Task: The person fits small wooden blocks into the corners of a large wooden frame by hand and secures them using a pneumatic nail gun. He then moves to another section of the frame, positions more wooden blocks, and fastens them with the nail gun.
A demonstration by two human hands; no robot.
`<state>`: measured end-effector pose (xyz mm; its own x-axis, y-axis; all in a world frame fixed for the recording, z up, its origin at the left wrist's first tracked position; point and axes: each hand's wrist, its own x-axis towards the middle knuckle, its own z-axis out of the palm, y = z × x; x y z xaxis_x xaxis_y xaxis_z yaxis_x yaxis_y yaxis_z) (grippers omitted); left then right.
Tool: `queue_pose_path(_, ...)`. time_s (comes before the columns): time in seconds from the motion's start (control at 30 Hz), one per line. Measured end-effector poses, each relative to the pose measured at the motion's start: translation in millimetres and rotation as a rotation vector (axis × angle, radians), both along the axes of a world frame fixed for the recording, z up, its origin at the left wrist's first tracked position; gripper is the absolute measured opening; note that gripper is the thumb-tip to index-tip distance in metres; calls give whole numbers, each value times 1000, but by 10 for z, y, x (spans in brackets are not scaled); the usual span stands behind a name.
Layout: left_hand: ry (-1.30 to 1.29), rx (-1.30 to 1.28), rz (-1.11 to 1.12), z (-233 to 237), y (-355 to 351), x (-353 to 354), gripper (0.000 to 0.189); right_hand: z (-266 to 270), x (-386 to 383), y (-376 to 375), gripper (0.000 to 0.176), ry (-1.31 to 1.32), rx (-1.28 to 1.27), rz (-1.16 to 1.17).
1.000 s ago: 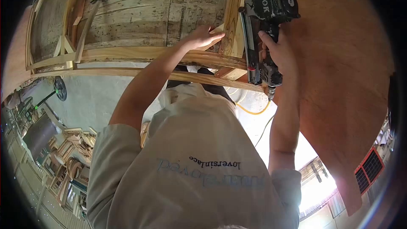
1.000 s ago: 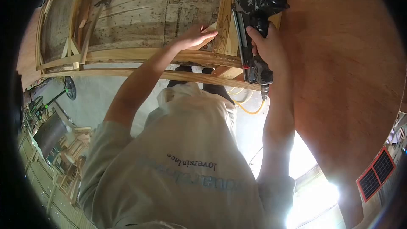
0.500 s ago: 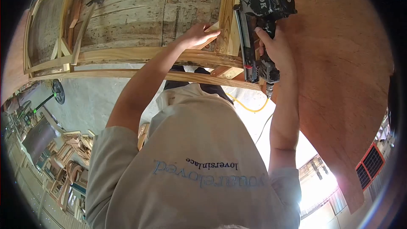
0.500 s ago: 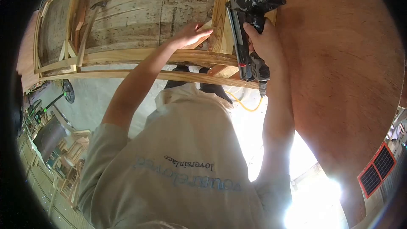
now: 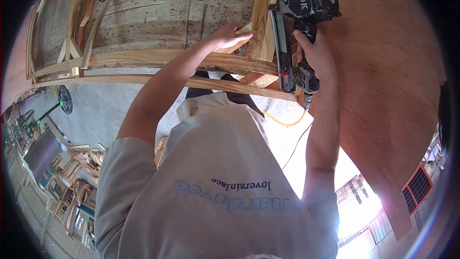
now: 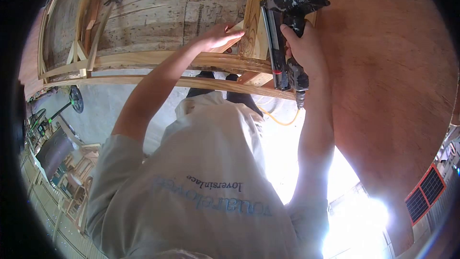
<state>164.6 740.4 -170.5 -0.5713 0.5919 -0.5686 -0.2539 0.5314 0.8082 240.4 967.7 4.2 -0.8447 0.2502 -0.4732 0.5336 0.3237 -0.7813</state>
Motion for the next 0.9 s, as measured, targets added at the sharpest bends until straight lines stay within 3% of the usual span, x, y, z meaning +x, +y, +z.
queue_pose_path(0.27,-49,-19,-49,233,-15,-13,50,2,4,-34,27,-33,37,0)
queue_pose_path(0.57,35,-11,-36,-2,-13,9,51,2,4,-54,27,-24,28,-5)
queue_pose_path(0.7,66,-19,-25,176,-8,18,51,22,9,-90,28,-17,31,-5)
queue_pose_path(0.9,43,9,2,67,4,39,51,53,-5,-95,32,-34,108,9)
